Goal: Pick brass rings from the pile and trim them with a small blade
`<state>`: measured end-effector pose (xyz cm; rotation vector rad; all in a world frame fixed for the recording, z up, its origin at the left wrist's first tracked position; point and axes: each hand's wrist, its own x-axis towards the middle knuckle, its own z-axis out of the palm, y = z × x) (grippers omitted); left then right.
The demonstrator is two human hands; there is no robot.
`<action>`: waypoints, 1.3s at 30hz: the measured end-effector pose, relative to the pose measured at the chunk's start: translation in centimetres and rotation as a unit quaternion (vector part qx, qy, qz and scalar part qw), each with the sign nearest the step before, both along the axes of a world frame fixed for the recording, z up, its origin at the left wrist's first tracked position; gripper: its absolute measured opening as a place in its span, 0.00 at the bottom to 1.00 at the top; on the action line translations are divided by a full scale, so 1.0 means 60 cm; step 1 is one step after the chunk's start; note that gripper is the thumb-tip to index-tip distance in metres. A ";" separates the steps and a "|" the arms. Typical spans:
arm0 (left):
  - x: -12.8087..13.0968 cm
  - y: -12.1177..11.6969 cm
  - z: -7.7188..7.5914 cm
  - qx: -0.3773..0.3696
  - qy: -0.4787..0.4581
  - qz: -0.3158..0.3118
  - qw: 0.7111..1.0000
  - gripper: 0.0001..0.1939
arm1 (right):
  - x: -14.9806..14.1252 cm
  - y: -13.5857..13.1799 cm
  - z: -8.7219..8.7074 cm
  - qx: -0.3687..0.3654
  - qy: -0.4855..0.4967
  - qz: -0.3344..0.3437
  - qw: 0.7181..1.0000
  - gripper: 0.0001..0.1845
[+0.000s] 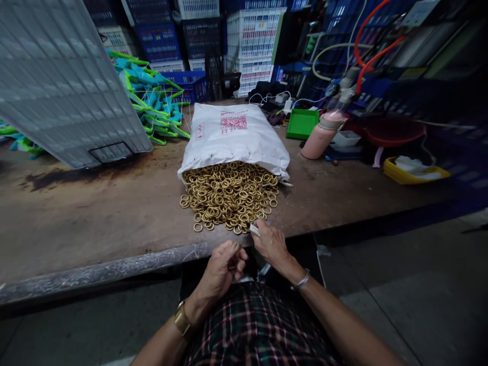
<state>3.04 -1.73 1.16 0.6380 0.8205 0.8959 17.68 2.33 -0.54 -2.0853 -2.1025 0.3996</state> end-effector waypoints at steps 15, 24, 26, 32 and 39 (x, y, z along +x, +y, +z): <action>-0.011 0.014 -0.021 -0.104 -0.104 0.029 0.989 0.10 | -0.002 0.027 -0.002 -0.026 -0.013 -0.042 0.999 0.09; 0.007 0.030 -0.025 -0.002 0.038 0.055 0.998 0.16 | 0.016 0.022 -0.010 -0.002 0.260 0.011 0.966 0.08; 0.009 0.035 -0.025 0.006 0.071 0.055 0.996 0.17 | 0.012 0.016 -0.007 -0.001 0.282 0.029 0.959 0.07; 0.004 0.045 -0.030 0.030 0.168 0.007 0.985 0.18 | -0.005 0.003 -0.003 0.009 0.292 0.084 0.953 0.02; 0.004 0.045 -0.014 0.052 0.311 0.020 0.949 0.26 | -0.009 -0.004 0.011 -0.070 0.396 0.013 0.915 0.08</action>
